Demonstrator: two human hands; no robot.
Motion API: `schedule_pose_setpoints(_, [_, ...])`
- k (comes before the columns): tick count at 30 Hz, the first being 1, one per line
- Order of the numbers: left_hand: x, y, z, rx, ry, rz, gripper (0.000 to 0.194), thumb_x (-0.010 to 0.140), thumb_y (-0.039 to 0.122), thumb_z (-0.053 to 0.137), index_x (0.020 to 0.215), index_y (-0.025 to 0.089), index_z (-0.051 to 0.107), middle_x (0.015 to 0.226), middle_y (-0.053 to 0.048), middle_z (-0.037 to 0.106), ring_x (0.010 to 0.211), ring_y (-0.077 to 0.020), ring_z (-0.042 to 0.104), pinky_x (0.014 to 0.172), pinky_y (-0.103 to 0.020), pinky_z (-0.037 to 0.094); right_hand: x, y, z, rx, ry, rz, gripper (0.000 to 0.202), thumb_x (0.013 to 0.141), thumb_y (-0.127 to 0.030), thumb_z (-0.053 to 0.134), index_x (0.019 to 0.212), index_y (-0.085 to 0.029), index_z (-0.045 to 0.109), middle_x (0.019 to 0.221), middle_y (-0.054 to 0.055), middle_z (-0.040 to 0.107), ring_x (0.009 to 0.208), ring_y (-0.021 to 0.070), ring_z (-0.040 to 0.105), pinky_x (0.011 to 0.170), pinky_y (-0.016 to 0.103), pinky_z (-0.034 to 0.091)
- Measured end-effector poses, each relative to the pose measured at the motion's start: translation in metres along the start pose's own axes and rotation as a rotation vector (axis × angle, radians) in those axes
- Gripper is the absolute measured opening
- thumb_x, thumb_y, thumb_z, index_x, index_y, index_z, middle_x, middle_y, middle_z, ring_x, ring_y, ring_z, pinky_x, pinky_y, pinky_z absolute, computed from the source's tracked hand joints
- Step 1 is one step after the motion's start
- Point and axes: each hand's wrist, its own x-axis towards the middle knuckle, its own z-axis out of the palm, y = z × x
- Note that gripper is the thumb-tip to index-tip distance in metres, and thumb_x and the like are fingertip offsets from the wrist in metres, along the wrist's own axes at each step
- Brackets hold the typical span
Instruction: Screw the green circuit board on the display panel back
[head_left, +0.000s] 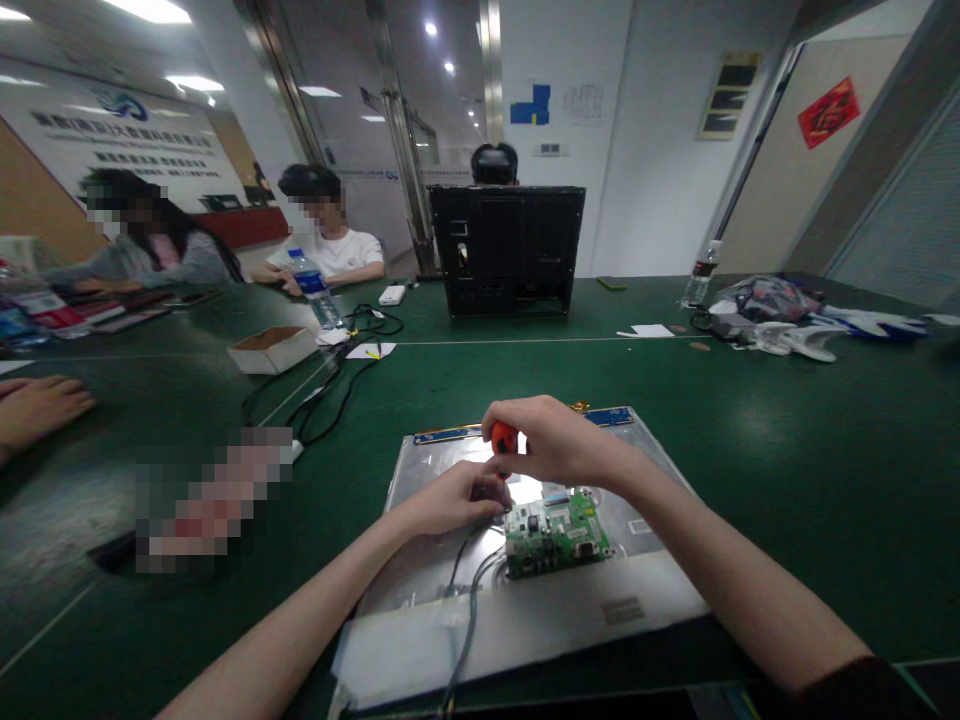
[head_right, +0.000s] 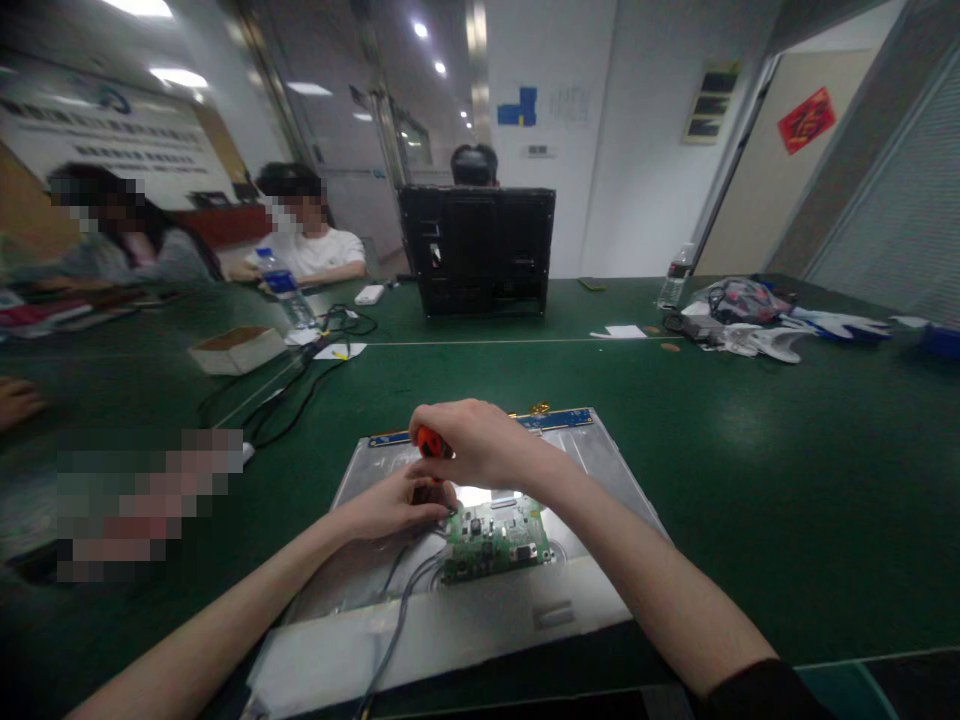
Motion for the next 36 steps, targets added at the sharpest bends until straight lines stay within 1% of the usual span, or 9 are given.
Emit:
schedule_pose_setpoints(2, [0.000, -0.002, 0.000, -0.007, -0.009, -0.004, 0.012, 0.080, 0.022, 0.059, 0.089, 0.016, 0.065, 0.085, -0.002, 0.067, 0.079, -0.0178, 0.061, 0.076, -0.028, 0.047, 0.000, -0.002, -0.002, -0.007, 0.003, -0.014, 0.013, 0.081, -0.020, 0.064, 0.090, -0.018, 0.056, 0.080, -0.001, 0.059, 0.069, 0.0108, 0.051, 0.060, 0.024, 0.034])
schedule_pose_setpoints(6, [0.001, 0.000, -0.001, 0.081, -0.001, 0.022, 0.011, 0.079, 0.021, 0.059, 0.084, 0.016, 0.068, 0.086, -0.002, 0.066, 0.081, -0.0183, 0.060, 0.076, -0.027, 0.046, -0.001, -0.003, -0.004, -0.011, 0.011, -0.015, 0.014, 0.081, -0.020, 0.065, 0.090, -0.018, 0.056, 0.081, 0.000, 0.059, 0.070, 0.0110, 0.051, 0.060, 0.024, 0.034])
schedule_pose_setpoints(11, [0.000, 0.003, -0.001, 0.069, 0.005, 0.021, 0.011, 0.080, 0.022, 0.060, 0.086, 0.016, 0.067, 0.087, -0.002, 0.066, 0.081, -0.0183, 0.060, 0.077, -0.028, 0.046, -0.001, 0.000, -0.002, -0.007, -0.007, 0.001, 0.013, 0.081, -0.018, 0.064, 0.091, -0.018, 0.056, 0.083, 0.000, 0.061, 0.071, 0.0112, 0.051, 0.061, 0.024, 0.034])
schedule_pose_setpoints(16, [0.000, 0.006, -0.003, 0.107, 0.011, 0.037, 0.009, 0.080, 0.021, 0.060, 0.083, 0.017, 0.068, 0.086, -0.002, 0.065, 0.081, -0.0179, 0.059, 0.076, -0.027, 0.045, 0.000, 0.001, -0.002, -0.001, -0.002, 0.006, 0.014, 0.080, -0.020, 0.065, 0.092, -0.018, 0.056, 0.083, 0.000, 0.061, 0.072, 0.0117, 0.052, 0.062, 0.024, 0.035])
schedule_pose_setpoints(20, [0.000, 0.004, -0.002, 0.087, 0.017, 0.044, 0.008, 0.079, 0.019, 0.061, 0.082, 0.016, 0.068, 0.084, -0.002, 0.065, 0.079, -0.0176, 0.060, 0.075, -0.027, 0.046, -0.001, 0.002, -0.001, -0.009, -0.009, 0.009, 0.017, 0.081, -0.019, 0.065, 0.095, -0.018, 0.056, 0.086, 0.000, 0.061, 0.074, 0.0119, 0.053, 0.063, 0.025, 0.036])
schedule_pose_setpoints(24, [0.001, 0.003, 0.000, -0.001, 0.008, 0.025, 0.008, 0.079, 0.017, 0.060, 0.085, 0.015, 0.066, 0.081, -0.002, 0.066, 0.074, -0.0166, 0.061, 0.071, -0.027, 0.047, -0.002, 0.000, -0.002, -0.060, -0.014, -0.011, 0.016, 0.083, -0.020, 0.062, 0.096, -0.018, 0.054, 0.087, 0.001, 0.061, 0.073, 0.0117, 0.052, 0.062, 0.024, 0.035])
schedule_pose_setpoints(27, [0.001, 0.003, 0.001, -0.040, 0.006, 0.016, 0.007, 0.078, 0.016, 0.061, 0.084, 0.015, 0.064, 0.078, -0.001, 0.065, 0.071, -0.0157, 0.060, 0.067, -0.026, 0.047, -0.004, -0.005, -0.006, -0.101, -0.056, -0.035, 0.016, 0.084, -0.025, 0.060, 0.096, -0.017, 0.053, 0.087, 0.002, 0.060, 0.072, 0.0120, 0.050, 0.060, 0.025, 0.034])
schedule_pose_setpoints(30, [0.002, 0.001, 0.001, -0.044, 0.019, 0.019, 0.004, 0.076, 0.016, 0.063, 0.080, 0.015, 0.064, 0.076, 0.000, 0.064, 0.069, -0.0145, 0.058, 0.066, -0.025, 0.046, -0.007, -0.010, -0.010, -0.134, -0.090, -0.022, 0.014, 0.084, -0.024, 0.057, 0.095, -0.016, 0.053, 0.086, 0.003, 0.060, 0.071, 0.0128, 0.049, 0.060, 0.026, 0.033])
schedule_pose_setpoints(36, [0.002, -0.003, 0.001, -0.024, 0.005, 0.014, 0.008, 0.078, 0.019, 0.063, 0.084, 0.015, 0.066, 0.077, -0.001, 0.065, 0.070, -0.0152, 0.059, 0.065, -0.025, 0.046, -0.005, -0.010, -0.005, -0.222, -0.063, 0.013, 0.020, 0.085, -0.021, 0.055, 0.104, -0.018, 0.051, 0.086, 0.002, 0.062, 0.069, 0.0124, 0.051, 0.056, 0.025, 0.029])
